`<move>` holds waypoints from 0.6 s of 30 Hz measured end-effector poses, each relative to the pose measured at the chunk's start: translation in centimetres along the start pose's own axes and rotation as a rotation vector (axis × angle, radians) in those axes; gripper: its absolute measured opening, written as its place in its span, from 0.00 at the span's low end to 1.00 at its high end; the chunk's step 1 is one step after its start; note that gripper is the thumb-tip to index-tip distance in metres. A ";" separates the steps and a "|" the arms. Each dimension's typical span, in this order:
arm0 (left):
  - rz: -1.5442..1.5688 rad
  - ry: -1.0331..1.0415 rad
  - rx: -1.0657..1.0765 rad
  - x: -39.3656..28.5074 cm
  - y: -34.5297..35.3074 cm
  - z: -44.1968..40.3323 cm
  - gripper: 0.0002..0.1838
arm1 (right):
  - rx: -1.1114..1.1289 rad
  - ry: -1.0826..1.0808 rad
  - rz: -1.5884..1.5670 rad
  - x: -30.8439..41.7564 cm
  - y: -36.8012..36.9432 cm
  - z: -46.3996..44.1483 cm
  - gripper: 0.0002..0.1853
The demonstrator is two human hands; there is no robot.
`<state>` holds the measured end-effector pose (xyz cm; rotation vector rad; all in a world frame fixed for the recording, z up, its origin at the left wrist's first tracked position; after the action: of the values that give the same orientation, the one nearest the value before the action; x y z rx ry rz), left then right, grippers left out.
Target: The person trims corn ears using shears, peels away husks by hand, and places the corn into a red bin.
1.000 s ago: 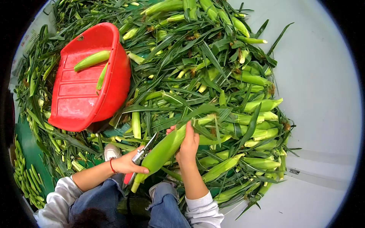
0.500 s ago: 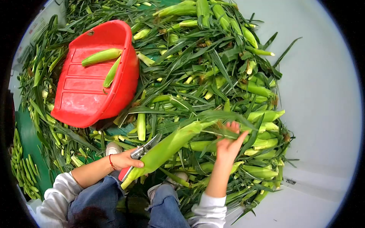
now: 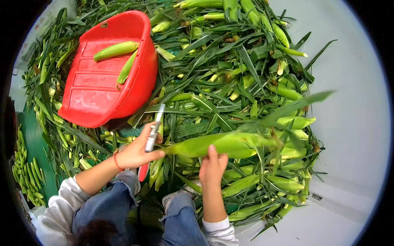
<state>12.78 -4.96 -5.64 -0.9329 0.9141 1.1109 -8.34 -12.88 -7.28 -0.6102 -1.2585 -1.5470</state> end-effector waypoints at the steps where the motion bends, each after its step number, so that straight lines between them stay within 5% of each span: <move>1: 0.117 0.088 -0.022 -0.4 0.0 0.8 0.43 | -0.099 -0.030 -0.016 0.1 -1.5 -0.3 0.22; 3: 0.652 -0.104 0.201 -2.2 1.3 2.8 0.43 | -0.176 -0.126 -0.050 1.0 -2.6 -0.1 0.21; 5: 0.959 -0.258 0.487 -0.3 4.3 4.0 0.44 | -0.193 -0.252 -0.145 2.3 -2.1 0.1 0.19; 7: 1.084 -0.489 0.552 -0.5 6.6 4.3 0.43 | -0.158 -0.260 -0.130 2.0 -2.0 0.7 0.21; 13: 1.090 -0.497 0.327 1.6 7.9 1.0 0.34 | -0.020 -0.264 -0.060 1.0 -0.6 1.3 0.25; 18: 0.992 -0.507 0.349 2.6 6.3 2.2 0.25 | -0.216 -0.131 -0.204 1.3 -2.9 0.5 0.26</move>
<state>7.44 -0.96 -8.21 0.1725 1.1045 1.8224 -11.57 -13.04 -7.18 -0.7503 -1.2927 -1.8539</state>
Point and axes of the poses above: each hand's wrist, its own z-axis away from the middle knuckle, its own y-axis out of the palm, x = y × z, the point moved 5 cm from there along -z, towards the middle knuckle, and after that the axes turned 8 degrees about x, right-handed, at the moved point
